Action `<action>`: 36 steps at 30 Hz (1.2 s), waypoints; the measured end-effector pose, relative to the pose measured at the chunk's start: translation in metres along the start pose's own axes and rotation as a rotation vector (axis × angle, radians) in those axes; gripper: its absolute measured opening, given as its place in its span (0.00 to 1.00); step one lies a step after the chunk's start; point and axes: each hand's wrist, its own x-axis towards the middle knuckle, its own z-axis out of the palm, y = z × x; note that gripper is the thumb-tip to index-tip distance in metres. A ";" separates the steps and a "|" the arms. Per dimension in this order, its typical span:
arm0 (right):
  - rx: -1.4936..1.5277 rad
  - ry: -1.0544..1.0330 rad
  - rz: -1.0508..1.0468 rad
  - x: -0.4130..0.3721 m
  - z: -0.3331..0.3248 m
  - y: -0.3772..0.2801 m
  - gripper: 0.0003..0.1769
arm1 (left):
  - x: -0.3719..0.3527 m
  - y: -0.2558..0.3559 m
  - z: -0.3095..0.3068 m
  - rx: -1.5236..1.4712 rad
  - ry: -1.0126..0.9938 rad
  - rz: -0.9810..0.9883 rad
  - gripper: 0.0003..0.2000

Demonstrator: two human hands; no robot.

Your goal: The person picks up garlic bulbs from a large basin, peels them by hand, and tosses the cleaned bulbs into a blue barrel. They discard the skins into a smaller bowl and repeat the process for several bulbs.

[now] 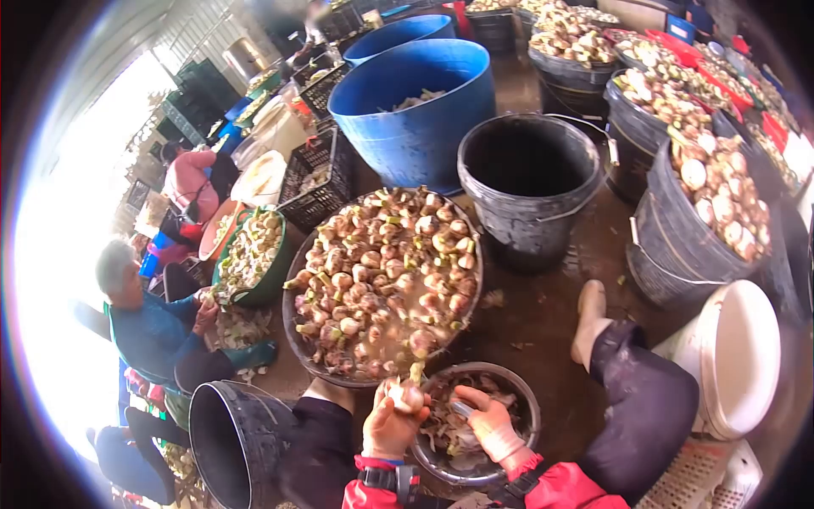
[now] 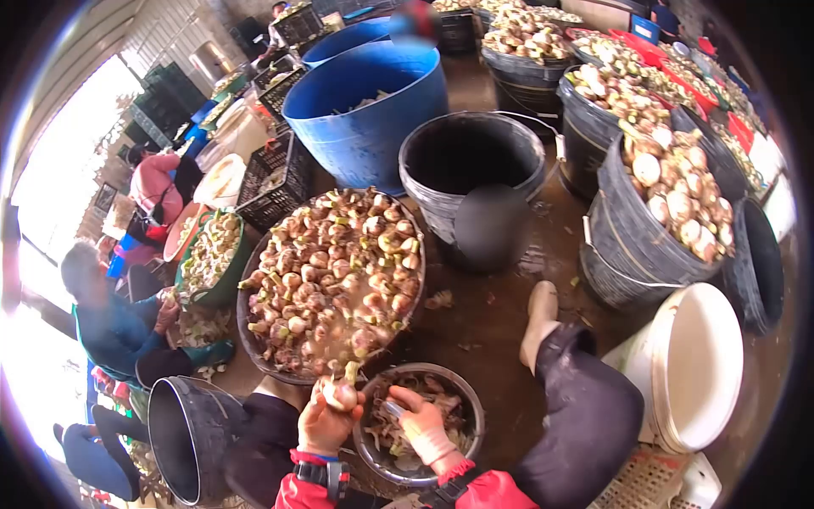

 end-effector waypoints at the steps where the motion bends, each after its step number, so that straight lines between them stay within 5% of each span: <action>1: 0.087 -0.023 0.042 -0.003 -0.001 0.001 0.21 | -0.012 -0.010 -0.005 -0.023 0.003 -0.025 0.19; 3: -0.138 -0.054 0.028 -0.010 -0.003 -0.006 0.23 | -0.029 -0.028 -0.011 0.099 0.041 -0.002 0.16; 5: 0.106 -0.115 0.043 -0.004 -0.007 0.019 0.24 | -0.037 -0.039 -0.002 0.305 -0.088 0.016 0.17; 7: 0.030 -0.110 -0.032 -0.002 -0.008 0.037 0.24 | -0.049 -0.056 0.002 0.642 0.170 0.017 0.22; 10: -0.130 -0.089 -0.100 -0.009 -0.008 0.036 0.23 | -0.053 -0.076 0.007 1.507 0.077 0.543 0.28; 13: -0.315 -0.017 -0.058 -0.018 0.000 0.015 0.23 | -0.051 -0.077 0.030 1.898 -0.004 0.784 0.27; 15: -0.156 0.075 -0.022 -0.010 0.000 0.032 0.22 | -0.049 -0.081 0.029 1.905 -0.036 0.843 0.26; 17: -0.191 0.095 0.000 -0.013 -0.004 0.030 0.21 | -0.051 -0.084 0.030 1.799 0.085 0.638 0.28; 18: -0.238 0.073 -0.045 -0.016 -0.006 0.026 0.22 | -0.050 -0.086 0.021 1.374 0.128 0.343 0.31; 19: -0.286 0.050 -0.090 -0.018 -0.008 0.020 0.22 | -0.049 -0.083 0.025 1.212 0.135 0.441 0.34; 21: -0.152 -0.009 -0.047 -0.019 -0.010 0.013 0.24 | -0.046 -0.069 0.031 0.416 0.304 0.180 0.32; 23: -0.168 -0.184 -0.247 -0.021 -0.011 0.005 0.24 | -0.046 -0.049 0.018 -0.112 0.080 -0.036 0.15; 25: -0.095 -0.274 -0.153 -0.021 -0.009 -0.001 0.23 | -0.044 -0.045 0.020 -0.155 0.356 -0.126 0.13; 29: 0.453 -0.367 0.143 -0.019 -0.016 0.014 0.25 | -0.041 -0.060 0.010 0.024 0.416 -0.051 0.18; 31: 0.258 -0.353 0.273 -0.018 -0.013 0.016 0.26 | -0.045 -0.073 0.000 0.582 0.439 0.204 0.24; 32: 0.394 -0.355 0.332 -0.016 -0.012 0.025 0.22 | -0.043 -0.075 -0.001 0.659 0.467 0.200 0.29; 33: 0.393 -0.351 0.344 -0.017 -0.008 0.021 0.22 | -0.037 -0.074 -0.010 0.657 0.475 0.192 0.29; 35: -0.259 -0.298 0.183 -0.019 -0.001 0.007 0.17 | -0.021 -0.068 -0.028 0.343 0.506 0.170 0.32; 36: -0.329 -0.282 0.177 -0.024 0.005 -0.004 0.13 | -0.021 -0.053 0.002 0.319 0.558 0.114 0.34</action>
